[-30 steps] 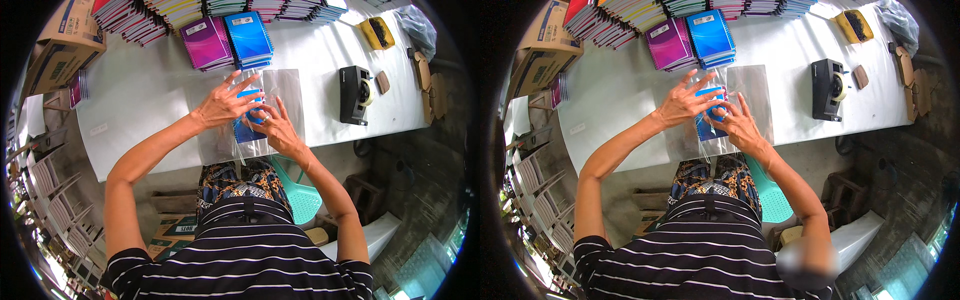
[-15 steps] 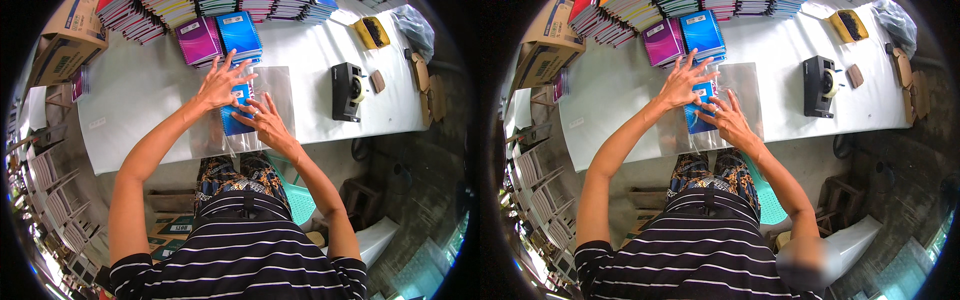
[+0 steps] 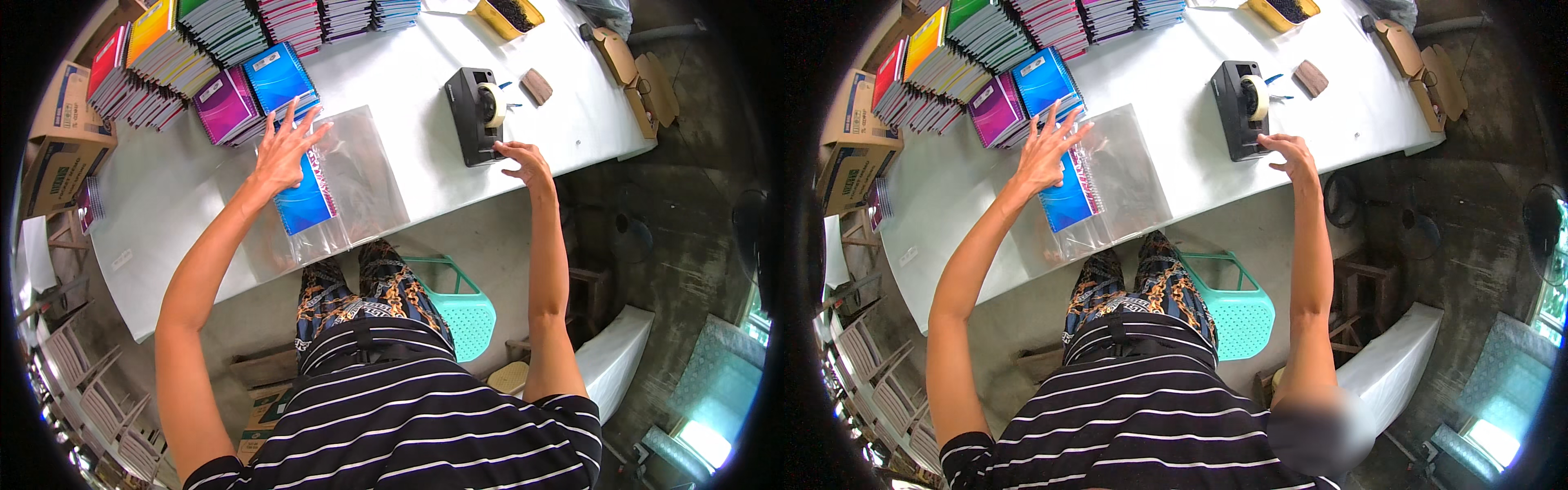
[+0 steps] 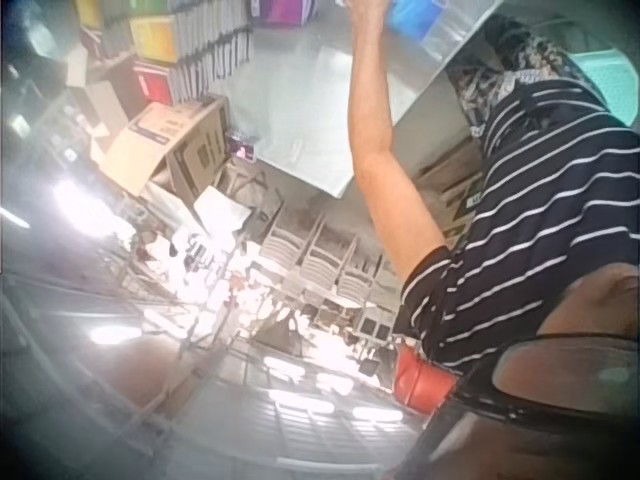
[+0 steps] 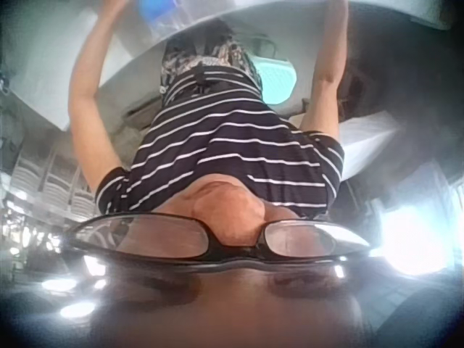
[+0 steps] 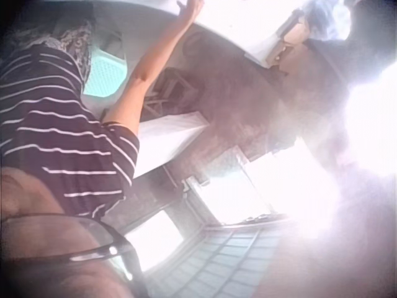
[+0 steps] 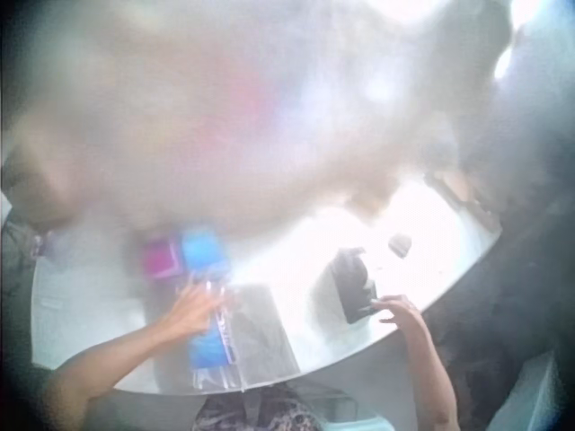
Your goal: The person repeatedly picks up small spiral-bound notebooks, places them into clear plastic sleeves, and seals the sleeves with tape. The person stacks the packaged notebooks on the table and continues the process with additional notebooks.
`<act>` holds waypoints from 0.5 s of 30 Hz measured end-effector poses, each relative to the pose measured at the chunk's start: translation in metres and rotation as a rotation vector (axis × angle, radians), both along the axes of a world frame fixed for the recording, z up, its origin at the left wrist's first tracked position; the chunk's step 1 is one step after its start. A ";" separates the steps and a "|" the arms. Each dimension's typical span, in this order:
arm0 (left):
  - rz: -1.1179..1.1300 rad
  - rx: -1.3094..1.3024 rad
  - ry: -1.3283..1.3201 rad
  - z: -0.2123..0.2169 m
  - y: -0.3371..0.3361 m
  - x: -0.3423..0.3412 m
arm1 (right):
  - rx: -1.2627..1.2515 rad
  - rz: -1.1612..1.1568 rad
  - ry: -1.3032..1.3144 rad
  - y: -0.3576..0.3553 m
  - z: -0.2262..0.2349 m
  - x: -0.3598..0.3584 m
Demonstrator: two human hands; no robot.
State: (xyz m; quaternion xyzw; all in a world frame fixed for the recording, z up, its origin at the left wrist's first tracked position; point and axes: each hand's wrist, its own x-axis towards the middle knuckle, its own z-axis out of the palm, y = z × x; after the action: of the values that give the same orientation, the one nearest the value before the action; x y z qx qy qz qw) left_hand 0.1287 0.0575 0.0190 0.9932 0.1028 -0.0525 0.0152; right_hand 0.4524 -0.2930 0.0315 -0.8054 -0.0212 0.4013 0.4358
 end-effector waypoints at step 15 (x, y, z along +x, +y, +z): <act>-0.042 -0.195 -0.052 0.006 0.018 -0.008 | -0.665 0.180 -1.015 -0.067 -0.046 -0.031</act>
State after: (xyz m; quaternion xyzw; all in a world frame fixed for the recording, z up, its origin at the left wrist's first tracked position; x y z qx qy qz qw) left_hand 0.1206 0.0757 0.0246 0.9900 0.0760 -0.0370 0.1133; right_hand 0.4210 -0.3597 -0.0142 -0.9839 -0.1677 -0.0118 0.0612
